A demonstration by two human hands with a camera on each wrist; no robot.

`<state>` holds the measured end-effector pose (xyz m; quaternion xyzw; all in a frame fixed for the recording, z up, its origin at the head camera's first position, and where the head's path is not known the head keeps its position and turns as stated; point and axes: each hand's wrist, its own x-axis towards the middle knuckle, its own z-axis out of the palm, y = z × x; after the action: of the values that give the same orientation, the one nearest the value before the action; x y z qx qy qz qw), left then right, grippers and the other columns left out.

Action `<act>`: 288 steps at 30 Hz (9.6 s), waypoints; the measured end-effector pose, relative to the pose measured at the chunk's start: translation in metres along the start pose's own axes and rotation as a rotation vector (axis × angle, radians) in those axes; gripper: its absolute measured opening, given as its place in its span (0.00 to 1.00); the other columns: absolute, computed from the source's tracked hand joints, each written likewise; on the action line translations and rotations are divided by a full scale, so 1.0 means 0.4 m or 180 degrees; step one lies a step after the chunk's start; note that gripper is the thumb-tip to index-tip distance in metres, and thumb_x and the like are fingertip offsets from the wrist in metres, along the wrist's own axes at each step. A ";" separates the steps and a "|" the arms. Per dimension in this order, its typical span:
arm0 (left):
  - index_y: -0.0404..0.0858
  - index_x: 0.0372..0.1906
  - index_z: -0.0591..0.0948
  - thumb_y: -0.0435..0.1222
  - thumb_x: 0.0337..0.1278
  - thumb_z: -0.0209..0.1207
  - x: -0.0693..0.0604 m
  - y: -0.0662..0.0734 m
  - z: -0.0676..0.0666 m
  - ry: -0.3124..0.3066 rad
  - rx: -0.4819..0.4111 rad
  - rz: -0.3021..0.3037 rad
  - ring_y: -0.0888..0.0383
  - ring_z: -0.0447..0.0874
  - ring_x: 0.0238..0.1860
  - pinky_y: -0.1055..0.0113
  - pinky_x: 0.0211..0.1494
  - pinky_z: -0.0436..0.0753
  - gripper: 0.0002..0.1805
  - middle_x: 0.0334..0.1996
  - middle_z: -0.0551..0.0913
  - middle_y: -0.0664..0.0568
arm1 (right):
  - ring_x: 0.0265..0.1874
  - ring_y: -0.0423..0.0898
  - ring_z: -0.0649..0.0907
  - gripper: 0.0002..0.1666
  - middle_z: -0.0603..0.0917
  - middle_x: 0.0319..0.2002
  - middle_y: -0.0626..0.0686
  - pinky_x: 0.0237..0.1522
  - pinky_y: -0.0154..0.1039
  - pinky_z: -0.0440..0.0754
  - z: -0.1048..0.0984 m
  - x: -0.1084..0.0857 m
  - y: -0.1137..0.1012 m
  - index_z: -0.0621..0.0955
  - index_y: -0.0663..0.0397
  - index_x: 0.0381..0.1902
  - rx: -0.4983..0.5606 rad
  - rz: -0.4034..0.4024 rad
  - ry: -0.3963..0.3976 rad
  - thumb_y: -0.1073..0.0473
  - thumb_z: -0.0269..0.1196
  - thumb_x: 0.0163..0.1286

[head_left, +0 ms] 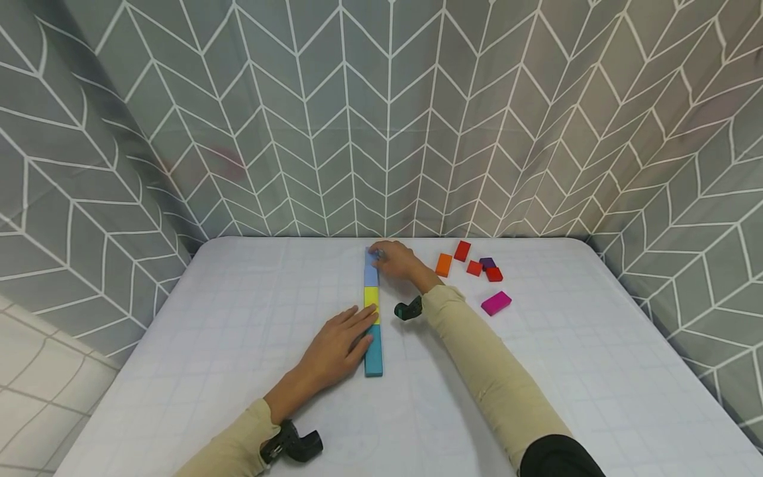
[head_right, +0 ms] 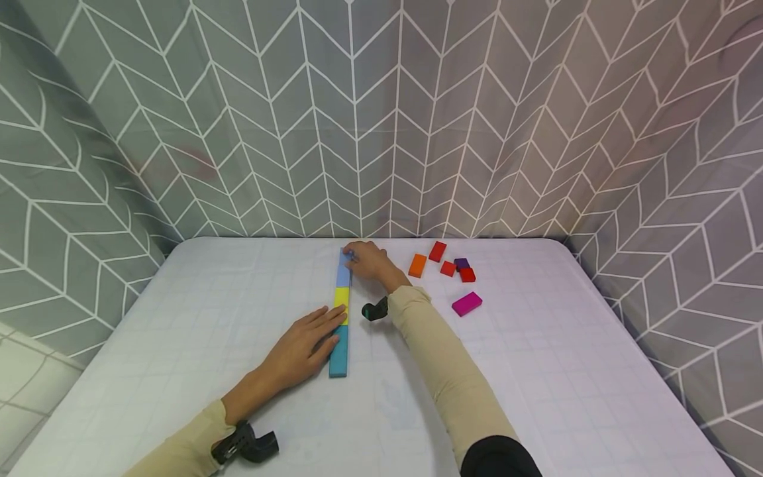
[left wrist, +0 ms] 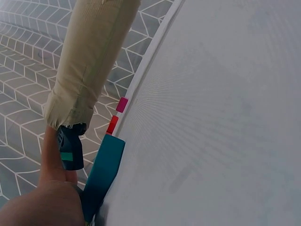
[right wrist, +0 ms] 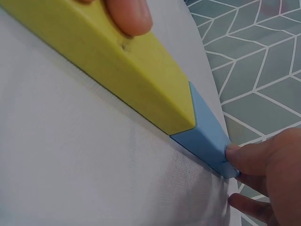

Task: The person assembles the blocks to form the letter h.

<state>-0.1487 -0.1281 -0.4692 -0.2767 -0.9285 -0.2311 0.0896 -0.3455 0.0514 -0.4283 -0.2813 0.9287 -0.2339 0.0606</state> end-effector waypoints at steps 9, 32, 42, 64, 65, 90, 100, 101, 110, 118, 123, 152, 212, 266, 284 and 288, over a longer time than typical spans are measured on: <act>0.38 0.76 0.73 0.44 0.80 0.54 0.000 -0.002 0.004 -0.0005 0.0006 -0.0019 0.42 0.63 0.76 0.45 0.76 0.65 0.27 0.76 0.69 0.52 | 0.70 0.59 0.72 0.23 0.76 0.71 0.56 0.71 0.62 0.65 0.005 -0.003 0.006 0.79 0.55 0.69 0.0015 -0.0025 0.0002 0.58 0.60 0.79; 0.39 0.76 0.73 0.45 0.79 0.55 -0.002 -0.002 0.000 -0.0021 0.0029 -0.0052 0.42 0.63 0.76 0.44 0.75 0.65 0.28 0.76 0.69 0.52 | 0.69 0.61 0.72 0.24 0.74 0.72 0.61 0.70 0.60 0.68 -0.024 -0.107 0.038 0.78 0.61 0.67 0.0081 -0.0306 0.0422 0.61 0.60 0.76; 0.39 0.76 0.73 0.44 0.79 0.55 -0.001 -0.006 0.002 0.0025 -0.0010 -0.0011 0.41 0.64 0.76 0.44 0.75 0.65 0.27 0.76 0.69 0.51 | 0.69 0.60 0.73 0.24 0.77 0.68 0.62 0.72 0.55 0.67 -0.038 -0.163 0.071 0.79 0.63 0.66 0.0345 -0.0253 0.0640 0.64 0.63 0.74; 0.38 0.75 0.74 0.43 0.79 0.56 -0.005 -0.005 0.007 0.0070 -0.0082 0.0011 0.40 0.65 0.75 0.43 0.75 0.65 0.27 0.75 0.70 0.50 | 0.55 0.61 0.80 0.22 0.82 0.61 0.63 0.60 0.57 0.79 -0.047 -0.241 0.132 0.80 0.67 0.62 0.0429 -0.0243 0.0927 0.68 0.65 0.70; 0.38 0.75 0.74 0.43 0.79 0.56 -0.005 -0.005 0.007 0.0066 -0.0082 0.0008 0.41 0.65 0.75 0.43 0.75 0.66 0.27 0.75 0.70 0.51 | 0.53 0.61 0.80 0.22 0.82 0.61 0.63 0.58 0.56 0.79 -0.048 -0.246 0.134 0.81 0.67 0.62 0.0453 -0.0230 0.0932 0.68 0.65 0.70; 0.39 0.75 0.73 0.44 0.79 0.56 -0.001 0.000 0.005 0.0025 0.0062 -0.0075 0.42 0.64 0.76 0.44 0.75 0.65 0.28 0.76 0.70 0.52 | 0.65 0.64 0.75 0.21 0.81 0.62 0.67 0.69 0.61 0.69 -0.095 -0.282 0.189 0.80 0.71 0.60 0.0469 -0.0008 0.1142 0.74 0.57 0.70; 0.39 0.75 0.74 0.44 0.78 0.56 -0.003 0.000 0.006 0.0070 0.0047 -0.0054 0.42 0.64 0.76 0.44 0.75 0.65 0.27 0.75 0.70 0.52 | 0.63 0.67 0.75 0.22 0.80 0.62 0.67 0.67 0.64 0.71 -0.112 -0.292 0.220 0.79 0.70 0.63 0.0359 0.0279 0.1045 0.72 0.58 0.73; 0.39 0.75 0.74 0.44 0.78 0.56 -0.003 0.000 0.006 0.0078 0.0048 -0.0049 0.42 0.65 0.75 0.44 0.75 0.66 0.27 0.75 0.70 0.52 | 0.63 0.67 0.75 0.22 0.80 0.62 0.67 0.67 0.64 0.71 -0.115 -0.292 0.223 0.79 0.69 0.64 0.0329 0.0309 0.1033 0.71 0.58 0.73; 0.41 0.76 0.73 0.46 0.80 0.54 0.001 -0.002 0.002 -0.0009 0.0065 -0.0130 0.44 0.63 0.76 0.45 0.76 0.64 0.27 0.76 0.68 0.54 | 0.39 0.62 0.80 0.21 0.85 0.51 0.67 0.45 0.60 0.79 -0.127 -0.290 0.253 0.81 0.71 0.60 0.0091 0.0155 0.1160 0.73 0.60 0.70; 0.40 0.75 0.74 0.45 0.79 0.55 -0.004 0.001 0.002 0.0026 0.0011 -0.0096 0.43 0.64 0.76 0.44 0.75 0.65 0.27 0.76 0.69 0.53 | 0.66 0.71 0.71 0.27 0.72 0.71 0.67 0.63 0.74 0.66 -0.129 -0.288 0.279 0.78 0.68 0.66 -0.0069 0.0427 0.0910 0.72 0.53 0.71; 0.41 0.76 0.73 0.45 0.79 0.54 -0.004 0.000 0.003 0.0033 0.0037 -0.0106 0.43 0.64 0.76 0.44 0.75 0.65 0.27 0.76 0.69 0.53 | 0.73 0.68 0.65 0.30 0.67 0.75 0.66 0.65 0.76 0.60 -0.131 -0.278 0.292 0.75 0.67 0.71 -0.0311 0.0402 0.0726 0.71 0.48 0.71; 0.39 0.75 0.74 0.44 0.78 0.56 -0.002 -0.003 0.007 0.0071 0.0023 -0.0040 0.42 0.65 0.76 0.43 0.74 0.66 0.27 0.75 0.70 0.52 | 0.59 0.66 0.77 0.22 0.82 0.58 0.66 0.57 0.68 0.71 -0.137 -0.285 0.346 0.83 0.59 0.63 -0.0277 0.0603 0.0989 0.64 0.67 0.73; 0.38 0.75 0.74 0.44 0.79 0.55 -0.002 0.004 0.001 0.0022 0.0020 -0.0062 0.41 0.64 0.76 0.44 0.75 0.65 0.27 0.75 0.70 0.52 | 0.60 0.58 0.79 0.22 0.85 0.58 0.58 0.62 0.59 0.78 -0.109 -0.302 0.093 0.86 0.58 0.60 0.0636 0.0088 0.1098 0.62 0.72 0.70; 0.39 0.76 0.73 0.45 0.78 0.56 -0.002 0.000 0.008 0.0018 0.0071 -0.0076 0.42 0.64 0.76 0.44 0.75 0.66 0.28 0.75 0.70 0.52 | 0.54 0.54 0.82 0.19 0.88 0.52 0.56 0.61 0.52 0.79 -0.026 -0.251 0.028 0.87 0.60 0.57 0.0524 -0.0357 0.0938 0.66 0.73 0.68; 0.40 0.75 0.74 0.45 0.78 0.56 -0.001 -0.005 0.010 0.0030 0.0029 -0.0061 0.43 0.64 0.76 0.45 0.75 0.65 0.28 0.75 0.70 0.53 | 0.51 0.53 0.82 0.20 0.87 0.53 0.56 0.61 0.49 0.80 0.009 -0.233 0.017 0.86 0.60 0.58 0.0457 -0.0426 0.0745 0.69 0.71 0.68; 0.40 0.75 0.74 0.44 0.78 0.57 -0.002 -0.004 0.009 0.0048 0.0018 -0.0041 0.42 0.65 0.75 0.44 0.75 0.66 0.28 0.75 0.70 0.53 | 0.52 0.53 0.82 0.20 0.87 0.54 0.56 0.62 0.48 0.80 0.019 -0.231 0.018 0.86 0.60 0.58 0.0430 -0.0404 0.0687 0.68 0.71 0.68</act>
<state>-0.1493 -0.1279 -0.4734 -0.2687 -0.9302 -0.2311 0.0959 -0.2699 0.1044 -0.4401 -0.3079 0.8923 -0.3281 -0.0357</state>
